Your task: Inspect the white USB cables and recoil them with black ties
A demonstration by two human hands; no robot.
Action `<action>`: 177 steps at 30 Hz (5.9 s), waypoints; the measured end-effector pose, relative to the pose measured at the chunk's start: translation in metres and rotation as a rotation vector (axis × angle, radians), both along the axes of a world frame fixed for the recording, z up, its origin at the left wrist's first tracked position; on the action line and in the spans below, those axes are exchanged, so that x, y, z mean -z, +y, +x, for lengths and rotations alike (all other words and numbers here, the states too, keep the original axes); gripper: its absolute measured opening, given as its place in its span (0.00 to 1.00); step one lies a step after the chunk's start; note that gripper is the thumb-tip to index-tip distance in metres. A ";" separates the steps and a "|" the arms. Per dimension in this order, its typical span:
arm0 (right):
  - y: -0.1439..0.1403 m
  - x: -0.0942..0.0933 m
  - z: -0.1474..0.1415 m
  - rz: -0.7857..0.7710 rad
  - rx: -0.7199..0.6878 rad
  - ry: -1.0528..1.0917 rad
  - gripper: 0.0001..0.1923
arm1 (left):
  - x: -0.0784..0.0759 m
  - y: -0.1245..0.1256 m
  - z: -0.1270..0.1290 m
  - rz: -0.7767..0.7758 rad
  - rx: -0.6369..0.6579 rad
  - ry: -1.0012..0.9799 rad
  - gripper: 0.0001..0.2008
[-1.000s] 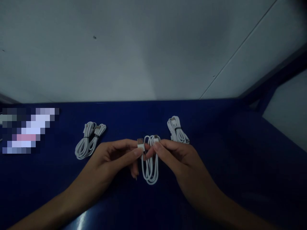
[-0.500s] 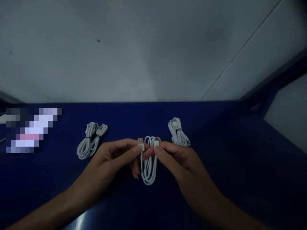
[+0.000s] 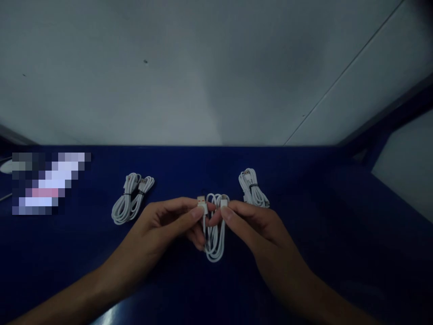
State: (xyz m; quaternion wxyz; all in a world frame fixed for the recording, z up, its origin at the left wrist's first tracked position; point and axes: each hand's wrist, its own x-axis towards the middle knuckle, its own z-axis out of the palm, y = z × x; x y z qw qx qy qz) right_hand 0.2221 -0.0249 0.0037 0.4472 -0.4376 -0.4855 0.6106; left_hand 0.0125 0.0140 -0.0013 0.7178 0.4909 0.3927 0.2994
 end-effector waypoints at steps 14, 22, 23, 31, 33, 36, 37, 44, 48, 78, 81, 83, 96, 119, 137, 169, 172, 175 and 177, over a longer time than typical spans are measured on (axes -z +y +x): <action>0.002 0.005 0.004 0.003 0.023 0.013 0.17 | 0.008 0.003 0.002 0.013 0.002 0.038 0.13; 0.003 0.004 0.002 -0.021 -0.002 0.045 0.19 | 0.007 0.002 0.001 -0.012 0.020 0.059 0.17; 0.003 0.004 0.002 -0.021 0.008 0.033 0.18 | 0.007 0.002 0.001 -0.010 0.021 0.062 0.18; 0.003 0.007 0.002 -0.034 0.026 -0.014 0.17 | 0.006 0.003 0.004 -0.023 0.019 0.049 0.20; 0.003 0.008 0.003 -0.029 0.010 -0.005 0.17 | 0.006 0.003 0.004 -0.032 0.015 0.045 0.20; 0.003 0.008 0.004 -0.023 0.001 0.002 0.17 | 0.007 0.002 0.004 -0.042 0.008 0.036 0.20; 0.003 0.008 0.004 -0.025 0.005 -0.004 0.17 | 0.007 0.002 0.004 -0.046 0.005 0.031 0.19; 0.003 0.007 0.001 -0.046 0.022 0.023 0.17 | 0.007 0.001 0.004 -0.060 -0.012 0.013 0.15; 0.003 0.007 0.001 -0.051 0.021 0.027 0.17 | 0.008 0.001 0.004 -0.076 -0.021 -0.001 0.15; 0.001 0.003 0.002 -0.054 -0.041 0.000 0.19 | 0.008 0.001 0.004 -0.055 0.010 0.004 0.13; 0.002 0.002 0.001 -0.041 -0.024 0.004 0.19 | 0.009 0.000 0.003 -0.064 0.001 0.001 0.11; 0.002 0.002 0.001 -0.041 -0.027 0.011 0.19 | 0.010 0.000 0.003 -0.068 -0.001 -0.008 0.11; 0.002 0.005 0.002 -0.048 -0.009 -0.021 0.19 | 0.012 0.000 0.001 -0.038 0.017 0.012 0.13; 0.002 0.005 0.001 -0.044 -0.003 0.033 0.18 | 0.009 0.000 0.003 -0.063 0.023 0.000 0.14; 0.002 0.004 0.000 -0.053 -0.011 0.073 0.18 | 0.009 0.000 0.004 -0.066 0.003 -0.022 0.11; 0.002 0.004 0.000 -0.063 -0.011 0.055 0.17 | 0.010 0.001 0.006 -0.085 -0.001 -0.021 0.09; 0.003 0.003 0.000 -0.073 -0.011 0.064 0.17 | 0.009 0.001 0.006 -0.087 -0.001 -0.019 0.09; 0.004 0.001 -0.001 -0.077 -0.025 0.065 0.19 | 0.008 0.000 0.005 -0.093 -0.001 -0.028 0.10; 0.004 0.000 -0.001 -0.085 -0.029 0.062 0.19 | 0.008 0.000 0.005 -0.097 0.004 -0.035 0.11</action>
